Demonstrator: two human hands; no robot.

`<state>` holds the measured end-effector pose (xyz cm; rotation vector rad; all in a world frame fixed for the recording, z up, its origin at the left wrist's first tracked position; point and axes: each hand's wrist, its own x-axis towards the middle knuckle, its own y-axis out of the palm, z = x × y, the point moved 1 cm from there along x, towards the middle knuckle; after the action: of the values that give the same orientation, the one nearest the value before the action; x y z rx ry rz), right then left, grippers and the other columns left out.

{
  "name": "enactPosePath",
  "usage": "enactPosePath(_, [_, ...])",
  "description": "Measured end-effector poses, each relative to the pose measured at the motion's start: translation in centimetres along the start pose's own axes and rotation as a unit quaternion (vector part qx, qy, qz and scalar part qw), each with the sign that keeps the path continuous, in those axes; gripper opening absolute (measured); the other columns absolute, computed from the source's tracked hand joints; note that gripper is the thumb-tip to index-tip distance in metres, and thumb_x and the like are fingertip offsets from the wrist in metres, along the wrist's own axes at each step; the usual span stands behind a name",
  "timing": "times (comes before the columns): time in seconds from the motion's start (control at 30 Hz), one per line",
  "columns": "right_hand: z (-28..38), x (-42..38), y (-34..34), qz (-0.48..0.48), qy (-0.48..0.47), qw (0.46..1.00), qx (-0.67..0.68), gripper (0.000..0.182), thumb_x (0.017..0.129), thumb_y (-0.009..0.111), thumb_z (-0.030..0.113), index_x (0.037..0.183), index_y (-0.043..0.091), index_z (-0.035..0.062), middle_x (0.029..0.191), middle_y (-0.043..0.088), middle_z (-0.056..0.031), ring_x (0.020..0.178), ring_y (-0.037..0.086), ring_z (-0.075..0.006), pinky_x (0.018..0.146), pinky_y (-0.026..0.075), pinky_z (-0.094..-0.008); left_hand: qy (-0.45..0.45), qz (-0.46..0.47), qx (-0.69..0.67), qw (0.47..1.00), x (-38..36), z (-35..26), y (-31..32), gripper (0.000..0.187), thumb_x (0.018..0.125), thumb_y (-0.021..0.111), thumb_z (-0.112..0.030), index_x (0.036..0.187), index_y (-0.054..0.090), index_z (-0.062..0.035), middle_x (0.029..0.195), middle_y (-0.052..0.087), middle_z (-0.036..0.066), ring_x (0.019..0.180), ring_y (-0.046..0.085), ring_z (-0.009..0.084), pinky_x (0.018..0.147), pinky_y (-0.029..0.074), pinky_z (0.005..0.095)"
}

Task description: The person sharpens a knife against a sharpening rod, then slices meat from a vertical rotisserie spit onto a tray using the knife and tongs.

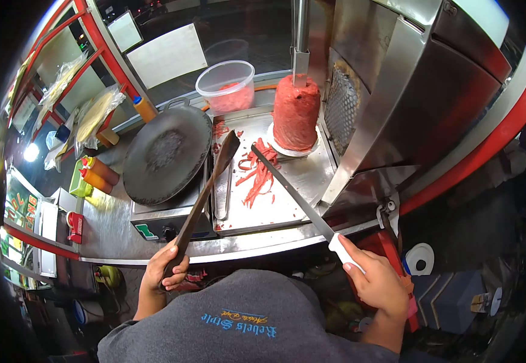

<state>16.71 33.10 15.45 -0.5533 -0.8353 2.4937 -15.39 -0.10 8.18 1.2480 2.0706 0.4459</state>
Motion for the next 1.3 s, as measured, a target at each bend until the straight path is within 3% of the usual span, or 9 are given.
enactPosePath(0.5, [1.4,-0.1,0.8,0.000,-0.025,0.999,-0.045,0.059,0.100,0.063,0.006,0.158,0.053,0.0109,0.110,0.073,-0.0271,0.098,0.072,-0.0443,0.088,0.055,-0.0438,-0.035,-0.006,0.036,0.999,-0.5,0.3,0.3,0.062,0.116,0.045,-0.031,0.173,0.022,-0.0209,0.074,0.044,0.002,0.042,0.039,0.0052,0.035,0.035,0.0204])
enactPosePath(1.03, [1.3,-1.0,1.9,-0.025,-0.016,0.999,-0.023,0.057,0.100,0.064,0.005,0.156,0.055,0.0107,0.100,0.070,-0.0256,0.087,0.069,-0.0427,0.082,0.054,-0.0423,-0.038,-0.021,0.050,0.998,0.5,0.3,1.3,0.061,0.116,0.044,-0.031,0.173,0.022,-0.0216,0.073,0.044,0.001,0.043,0.039,0.0053,0.036,0.038,0.0209])
enactPosePath(1.3, [0.8,-0.8,2.3,-0.034,-0.013,0.999,0.003,0.058,0.100,0.064,0.005,0.157,0.054,0.0123,0.107,0.072,-0.0265,0.089,0.069,-0.0421,0.085,0.054,-0.0409,-0.026,-0.012,0.000,1.000,1.0,0.5,1.4,0.060,0.116,0.045,-0.031,0.172,0.025,-0.0207,0.072,0.045,0.001,0.040,0.038,0.0048,0.033,0.036,0.0199])
